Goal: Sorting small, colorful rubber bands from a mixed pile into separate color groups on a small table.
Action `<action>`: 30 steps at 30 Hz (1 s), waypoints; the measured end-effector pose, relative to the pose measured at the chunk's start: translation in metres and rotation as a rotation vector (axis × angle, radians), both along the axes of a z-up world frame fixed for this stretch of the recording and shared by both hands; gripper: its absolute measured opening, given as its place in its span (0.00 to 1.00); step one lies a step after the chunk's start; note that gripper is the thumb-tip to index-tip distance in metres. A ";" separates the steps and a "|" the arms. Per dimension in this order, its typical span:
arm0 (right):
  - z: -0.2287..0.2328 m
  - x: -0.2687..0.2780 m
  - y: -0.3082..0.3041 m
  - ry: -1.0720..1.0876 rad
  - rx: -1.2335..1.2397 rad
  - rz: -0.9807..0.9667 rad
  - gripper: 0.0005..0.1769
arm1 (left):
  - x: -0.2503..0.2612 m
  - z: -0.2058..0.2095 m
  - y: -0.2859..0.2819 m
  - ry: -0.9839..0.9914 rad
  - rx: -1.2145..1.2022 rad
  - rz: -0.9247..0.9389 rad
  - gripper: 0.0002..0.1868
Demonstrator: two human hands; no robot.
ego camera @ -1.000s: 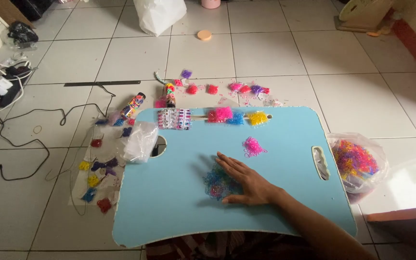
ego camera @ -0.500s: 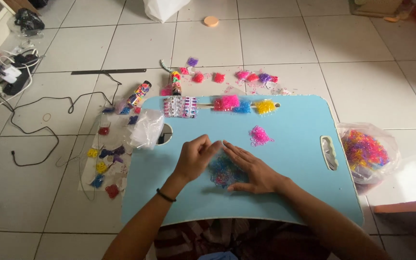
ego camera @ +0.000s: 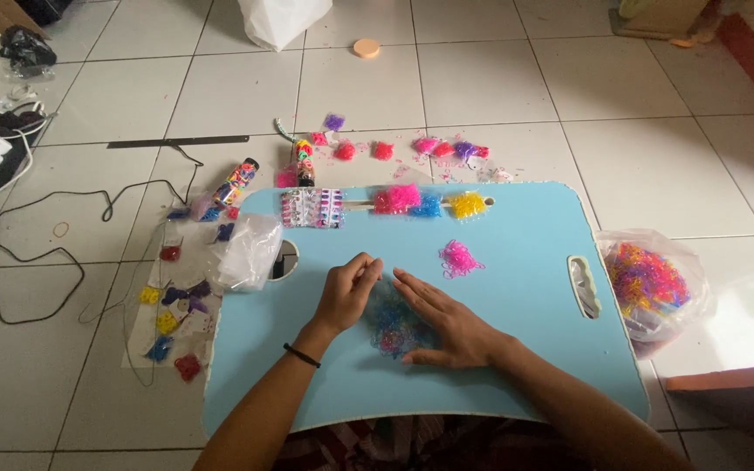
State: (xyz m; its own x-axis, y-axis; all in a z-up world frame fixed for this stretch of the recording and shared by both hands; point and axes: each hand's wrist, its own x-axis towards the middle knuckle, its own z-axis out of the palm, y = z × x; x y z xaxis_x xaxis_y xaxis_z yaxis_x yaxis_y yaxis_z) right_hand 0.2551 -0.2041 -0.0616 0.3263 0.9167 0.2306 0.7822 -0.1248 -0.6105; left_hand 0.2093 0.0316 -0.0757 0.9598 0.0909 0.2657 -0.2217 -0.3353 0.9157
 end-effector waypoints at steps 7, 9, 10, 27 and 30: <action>-0.004 0.002 0.002 -0.084 -0.012 0.061 0.63 | 0.001 0.006 0.001 0.055 -0.013 -0.030 0.19; -0.003 0.003 0.003 -0.094 0.014 0.051 0.63 | 0.003 0.002 0.003 0.043 -0.002 -0.040 0.19; -0.003 0.001 0.003 -0.106 0.037 0.039 0.63 | 0.003 -0.001 0.003 0.030 0.007 -0.053 0.19; -0.024 0.012 0.002 -0.317 0.493 -0.113 0.12 | 0.010 -0.012 0.003 0.007 -0.026 -0.051 0.20; -0.021 0.000 0.004 -0.287 0.412 -0.066 0.26 | 0.002 -0.010 0.002 0.012 -0.041 -0.051 0.21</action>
